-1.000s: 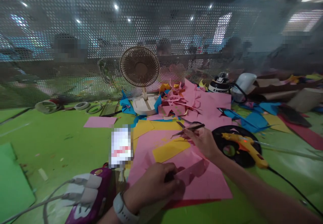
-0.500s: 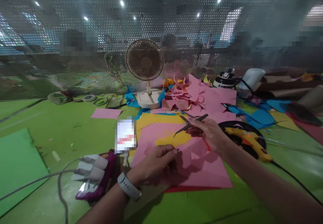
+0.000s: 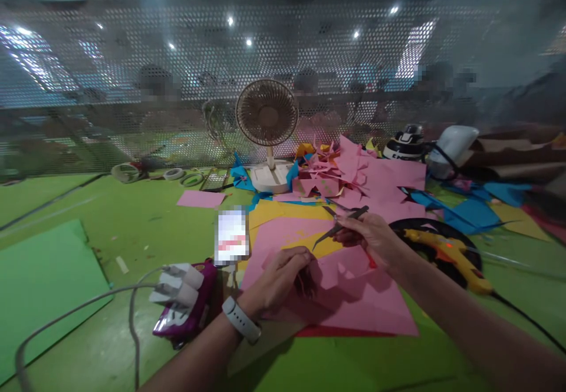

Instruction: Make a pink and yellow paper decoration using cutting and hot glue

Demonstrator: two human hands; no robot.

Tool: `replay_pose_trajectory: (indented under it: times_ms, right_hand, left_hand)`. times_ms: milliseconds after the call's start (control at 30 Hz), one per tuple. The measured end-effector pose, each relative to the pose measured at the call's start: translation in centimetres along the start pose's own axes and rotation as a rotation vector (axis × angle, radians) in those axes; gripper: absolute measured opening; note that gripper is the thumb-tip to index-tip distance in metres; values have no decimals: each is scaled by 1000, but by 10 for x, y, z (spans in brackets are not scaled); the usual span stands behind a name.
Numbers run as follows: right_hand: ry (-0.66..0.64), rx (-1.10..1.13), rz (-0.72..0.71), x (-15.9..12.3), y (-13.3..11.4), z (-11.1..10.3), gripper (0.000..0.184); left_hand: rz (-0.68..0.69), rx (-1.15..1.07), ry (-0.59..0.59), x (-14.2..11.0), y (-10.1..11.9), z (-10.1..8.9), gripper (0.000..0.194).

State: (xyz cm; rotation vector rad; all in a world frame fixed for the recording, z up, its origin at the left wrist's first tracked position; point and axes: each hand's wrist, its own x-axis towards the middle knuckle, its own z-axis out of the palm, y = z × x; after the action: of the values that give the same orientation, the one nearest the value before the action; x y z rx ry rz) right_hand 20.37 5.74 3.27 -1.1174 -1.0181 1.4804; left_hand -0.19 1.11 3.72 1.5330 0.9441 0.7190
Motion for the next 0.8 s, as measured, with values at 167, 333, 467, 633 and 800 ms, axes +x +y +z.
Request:
replay_pose_trajectory:
  times_ms: [167,333,467,633,800]
  right_hand:
    - [-9,-16,2,-1,-1,1,21]
    - [14,-61,-27,0,-1,-1,22]
    - [25,-86,-81,0,-4,-2,28]
    - [-14,-126,-173,-5,-8,0,33]
    - [-18,-193,-240,-6,-9,-2,33]
  left_hand:
    - [-21,-7,-3,3,-7,-1,37]
    - [-41,-11,-48,5,-14,-1,36]
    - [-29,-24,-48,6,-12,1,36]
    - [-23,-41,-41,7,-10,1,37]
    - [-9,-37,-78,6,-9,1,38]
